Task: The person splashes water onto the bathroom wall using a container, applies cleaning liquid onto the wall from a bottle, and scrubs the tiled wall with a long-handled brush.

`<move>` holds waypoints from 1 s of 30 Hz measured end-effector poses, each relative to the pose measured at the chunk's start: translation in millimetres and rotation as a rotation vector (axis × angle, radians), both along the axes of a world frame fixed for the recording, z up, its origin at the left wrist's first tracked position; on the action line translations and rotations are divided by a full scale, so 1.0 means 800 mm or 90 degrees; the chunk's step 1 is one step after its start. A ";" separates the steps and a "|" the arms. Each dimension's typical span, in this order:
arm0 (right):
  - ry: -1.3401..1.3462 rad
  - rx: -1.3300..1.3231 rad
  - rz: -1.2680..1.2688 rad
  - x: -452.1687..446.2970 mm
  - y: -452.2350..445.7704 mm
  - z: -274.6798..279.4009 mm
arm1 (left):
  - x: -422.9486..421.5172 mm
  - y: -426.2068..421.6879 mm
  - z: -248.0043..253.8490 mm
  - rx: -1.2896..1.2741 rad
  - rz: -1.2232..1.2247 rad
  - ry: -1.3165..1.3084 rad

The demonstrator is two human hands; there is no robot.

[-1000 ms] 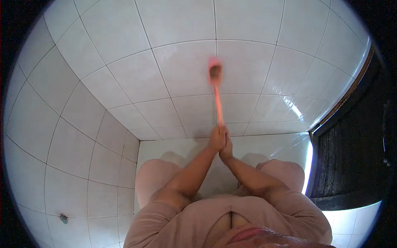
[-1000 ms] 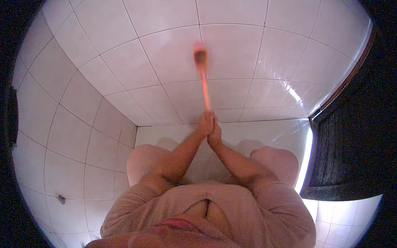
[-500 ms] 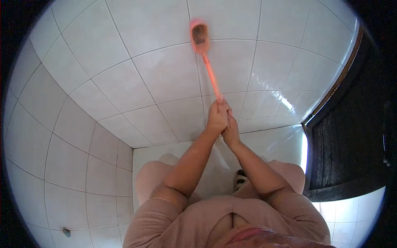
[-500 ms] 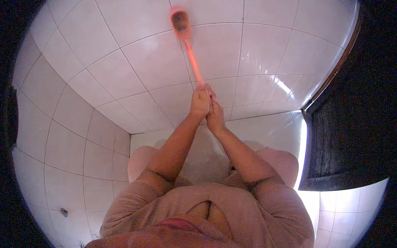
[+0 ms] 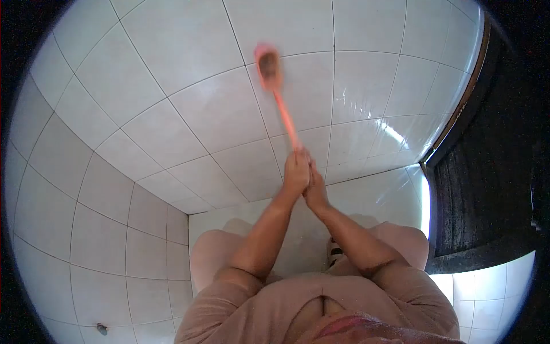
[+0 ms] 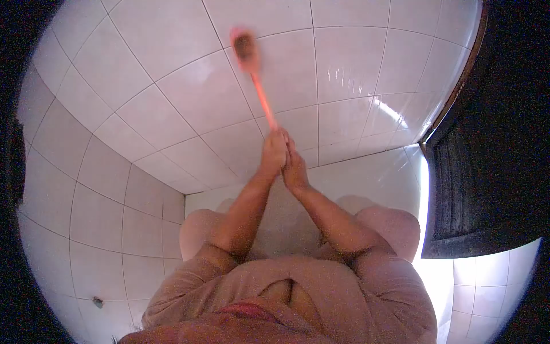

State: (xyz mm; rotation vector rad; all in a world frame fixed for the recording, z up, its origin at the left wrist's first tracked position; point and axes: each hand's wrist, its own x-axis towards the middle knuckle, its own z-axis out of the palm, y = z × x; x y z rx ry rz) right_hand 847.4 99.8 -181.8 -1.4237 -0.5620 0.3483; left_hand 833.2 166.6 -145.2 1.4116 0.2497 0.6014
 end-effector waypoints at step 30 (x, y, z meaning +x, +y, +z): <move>-0.006 -0.024 -0.052 0.001 -0.051 -0.236 | 0.007 -0.049 -0.241 0.010 -0.039 0.188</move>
